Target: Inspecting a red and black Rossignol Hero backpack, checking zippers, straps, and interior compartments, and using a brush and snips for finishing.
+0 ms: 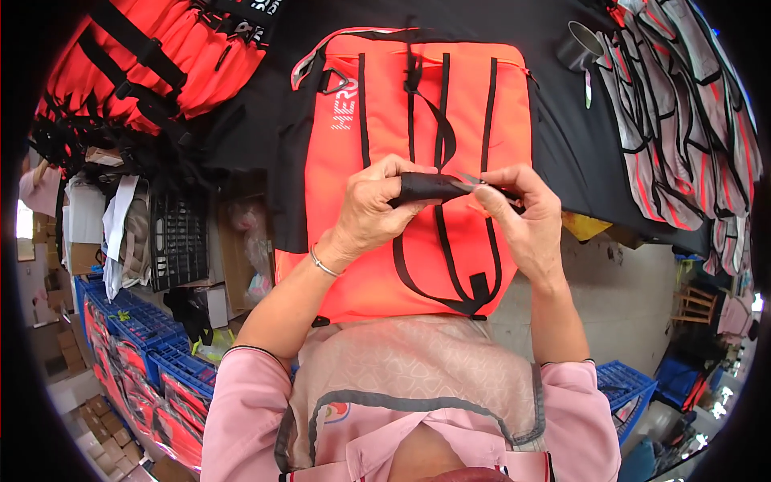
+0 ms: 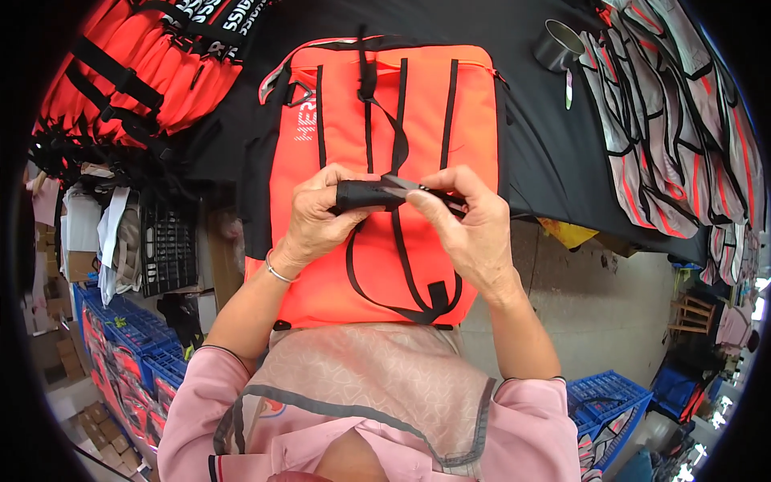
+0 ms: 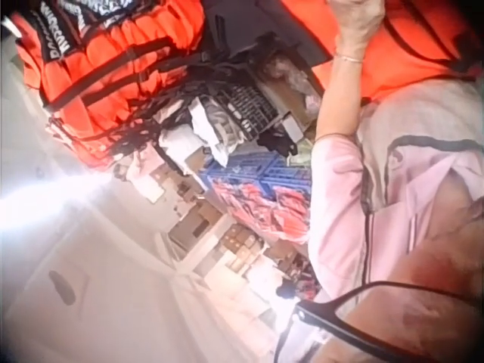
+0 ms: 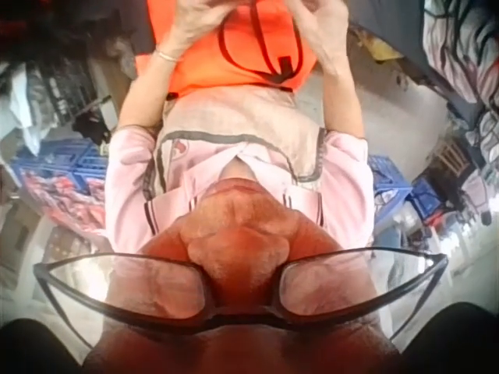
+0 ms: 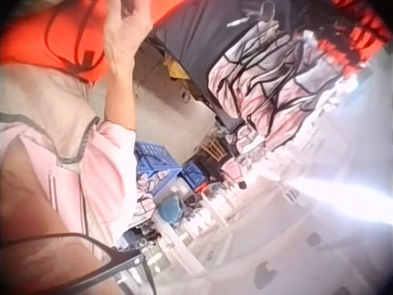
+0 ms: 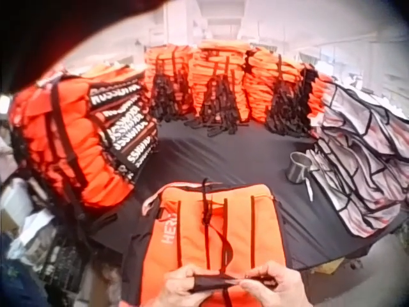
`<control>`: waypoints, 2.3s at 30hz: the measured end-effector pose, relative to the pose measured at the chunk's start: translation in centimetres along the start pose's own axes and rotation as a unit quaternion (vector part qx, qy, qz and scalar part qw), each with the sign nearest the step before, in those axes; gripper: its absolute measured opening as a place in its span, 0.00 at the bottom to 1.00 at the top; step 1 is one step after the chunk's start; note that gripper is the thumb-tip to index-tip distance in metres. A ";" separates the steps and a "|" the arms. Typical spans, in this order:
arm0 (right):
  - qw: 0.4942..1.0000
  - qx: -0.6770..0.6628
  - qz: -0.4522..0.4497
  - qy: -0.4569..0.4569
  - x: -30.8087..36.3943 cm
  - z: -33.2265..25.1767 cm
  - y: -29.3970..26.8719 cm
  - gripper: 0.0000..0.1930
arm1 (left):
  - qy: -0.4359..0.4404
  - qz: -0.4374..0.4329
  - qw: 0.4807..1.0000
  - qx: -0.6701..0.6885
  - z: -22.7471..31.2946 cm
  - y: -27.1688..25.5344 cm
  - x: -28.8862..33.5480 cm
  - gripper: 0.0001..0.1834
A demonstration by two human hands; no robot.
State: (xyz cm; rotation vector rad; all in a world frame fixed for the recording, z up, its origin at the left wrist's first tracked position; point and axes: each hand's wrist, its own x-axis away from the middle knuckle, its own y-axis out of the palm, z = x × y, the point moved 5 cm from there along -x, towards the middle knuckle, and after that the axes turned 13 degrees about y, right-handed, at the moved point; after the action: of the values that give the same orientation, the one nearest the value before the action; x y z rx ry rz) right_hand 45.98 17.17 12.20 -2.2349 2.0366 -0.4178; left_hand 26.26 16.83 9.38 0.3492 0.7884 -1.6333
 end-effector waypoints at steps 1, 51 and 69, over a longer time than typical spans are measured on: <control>0.999 0.028 -0.019 -0.010 0.3 -0.2 0.4 0.09 | -0.001 0.000 1.000 0.002 0.0 0.0 0.1 0.15; 0.975 0.088 -0.202 0.041 4.3 3.7 5.4 0.09 | -0.310 -0.270 0.886 -0.215 3.0 -1.6 8.9 0.16; 0.988 -0.125 -0.044 0.081 3.8 3.9 3.9 0.11 | -0.323 0.029 0.885 0.335 3.6 2.3 9.7 0.23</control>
State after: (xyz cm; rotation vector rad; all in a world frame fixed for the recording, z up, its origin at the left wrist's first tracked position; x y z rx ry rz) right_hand 43.52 12.52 8.07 -2.5214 2.1842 -0.3821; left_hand 26.95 7.10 5.28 0.2715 -0.3090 -1.7729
